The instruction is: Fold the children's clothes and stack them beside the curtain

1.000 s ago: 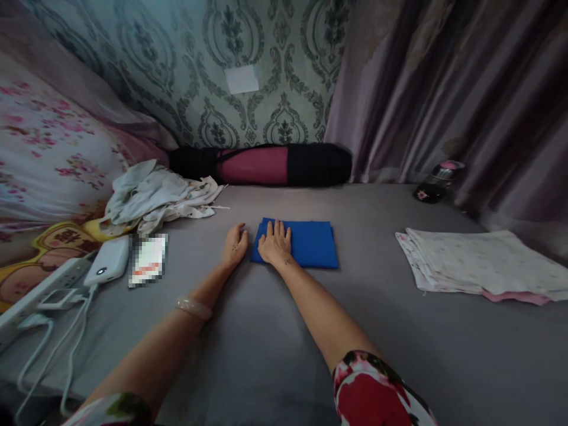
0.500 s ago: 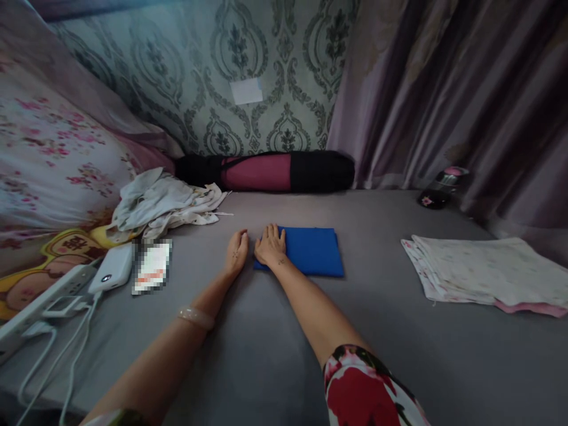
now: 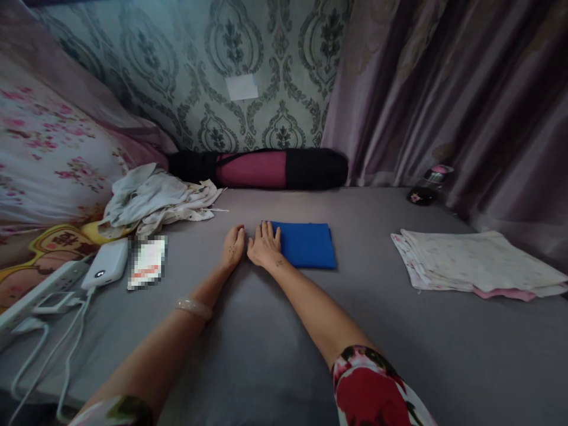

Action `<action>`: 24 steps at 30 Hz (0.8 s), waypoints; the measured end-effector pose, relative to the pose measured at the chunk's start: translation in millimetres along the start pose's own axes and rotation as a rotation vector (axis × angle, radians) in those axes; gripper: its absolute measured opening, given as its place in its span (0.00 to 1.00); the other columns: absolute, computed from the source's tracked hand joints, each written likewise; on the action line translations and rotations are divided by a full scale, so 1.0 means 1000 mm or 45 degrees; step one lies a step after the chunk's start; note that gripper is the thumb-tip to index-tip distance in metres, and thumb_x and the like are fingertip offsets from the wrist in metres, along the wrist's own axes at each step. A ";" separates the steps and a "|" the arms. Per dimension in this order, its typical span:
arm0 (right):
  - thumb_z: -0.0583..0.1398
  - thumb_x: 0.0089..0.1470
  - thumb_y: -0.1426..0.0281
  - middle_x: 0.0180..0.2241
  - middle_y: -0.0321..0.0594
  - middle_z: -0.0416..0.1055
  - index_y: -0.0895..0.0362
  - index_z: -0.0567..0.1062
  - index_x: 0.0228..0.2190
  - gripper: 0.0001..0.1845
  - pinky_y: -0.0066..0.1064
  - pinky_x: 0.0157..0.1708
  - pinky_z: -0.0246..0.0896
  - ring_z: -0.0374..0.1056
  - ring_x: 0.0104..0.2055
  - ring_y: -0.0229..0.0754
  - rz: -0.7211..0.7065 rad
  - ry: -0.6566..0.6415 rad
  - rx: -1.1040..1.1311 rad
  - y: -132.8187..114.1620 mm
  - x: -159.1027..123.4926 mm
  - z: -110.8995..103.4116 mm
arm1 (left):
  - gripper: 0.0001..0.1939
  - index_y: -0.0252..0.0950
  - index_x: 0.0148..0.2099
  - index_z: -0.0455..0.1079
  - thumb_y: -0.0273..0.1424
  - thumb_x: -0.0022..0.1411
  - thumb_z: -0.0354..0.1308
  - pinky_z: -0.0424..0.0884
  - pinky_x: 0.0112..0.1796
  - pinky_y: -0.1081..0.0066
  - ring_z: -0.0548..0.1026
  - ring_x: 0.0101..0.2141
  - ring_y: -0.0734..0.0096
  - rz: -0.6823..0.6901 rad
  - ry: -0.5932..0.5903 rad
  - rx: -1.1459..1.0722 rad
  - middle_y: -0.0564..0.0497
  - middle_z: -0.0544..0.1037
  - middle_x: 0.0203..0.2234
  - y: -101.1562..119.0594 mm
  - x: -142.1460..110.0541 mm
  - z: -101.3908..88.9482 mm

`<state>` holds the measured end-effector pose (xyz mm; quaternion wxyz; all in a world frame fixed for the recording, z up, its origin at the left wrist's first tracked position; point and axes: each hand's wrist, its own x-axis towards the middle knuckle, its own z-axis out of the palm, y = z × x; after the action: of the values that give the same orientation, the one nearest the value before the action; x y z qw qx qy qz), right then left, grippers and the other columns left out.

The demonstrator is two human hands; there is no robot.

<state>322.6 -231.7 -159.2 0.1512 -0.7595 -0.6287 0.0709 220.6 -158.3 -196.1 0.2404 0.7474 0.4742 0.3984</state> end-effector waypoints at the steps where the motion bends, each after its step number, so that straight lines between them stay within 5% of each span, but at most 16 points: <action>1: 0.44 0.62 0.63 0.67 0.52 0.42 0.69 0.54 0.63 0.33 0.51 0.65 0.27 0.34 0.69 0.52 -0.018 0.006 -0.010 -0.001 -0.005 0.001 | 0.18 0.30 0.51 0.68 0.31 0.66 0.41 0.64 0.54 0.58 0.71 0.51 0.60 -0.004 0.002 -0.003 0.38 0.75 0.46 0.000 0.000 0.000; 9: 0.44 0.61 0.65 0.68 0.51 0.41 0.69 0.53 0.64 0.33 0.51 0.65 0.27 0.32 0.69 0.50 -0.019 -0.033 0.018 -0.003 -0.013 0.002 | 0.21 0.32 0.53 0.67 0.32 0.67 0.39 0.63 0.56 0.57 0.70 0.52 0.60 0.061 -0.073 0.003 0.39 0.74 0.50 0.002 -0.002 -0.002; 13: 0.40 0.63 0.62 0.68 0.48 0.38 0.65 0.50 0.65 0.33 0.49 0.65 0.31 0.33 0.70 0.48 0.024 -0.157 0.190 0.009 -0.006 -0.013 | 0.22 0.33 0.58 0.64 0.34 0.67 0.40 0.59 0.58 0.57 0.67 0.56 0.61 0.244 -0.225 0.112 0.41 0.71 0.54 0.007 -0.004 -0.004; 19: 0.43 0.63 0.63 0.68 0.48 0.42 0.61 0.53 0.64 0.31 0.53 0.64 0.27 0.34 0.69 0.51 0.122 0.063 -0.041 0.049 -0.012 -0.020 | 0.27 0.42 0.66 0.56 0.43 0.68 0.41 0.48 0.63 0.53 0.49 0.65 0.59 0.427 -0.510 0.342 0.52 0.60 0.64 0.023 -0.016 -0.009; 24: 0.42 0.63 0.62 0.67 0.48 0.46 0.59 0.54 0.64 0.31 0.56 0.63 0.29 0.37 0.68 0.53 0.150 0.027 -0.103 0.064 -0.016 -0.010 | 0.27 0.46 0.65 0.57 0.46 0.67 0.43 0.44 0.63 0.51 0.48 0.66 0.57 0.469 -0.694 0.430 0.52 0.59 0.64 0.034 -0.020 -0.014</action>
<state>381.9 -258.9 -171.3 0.1229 -0.8013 -0.5837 0.0461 222.1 -191.3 -170.9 0.1553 0.9280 0.3096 0.1374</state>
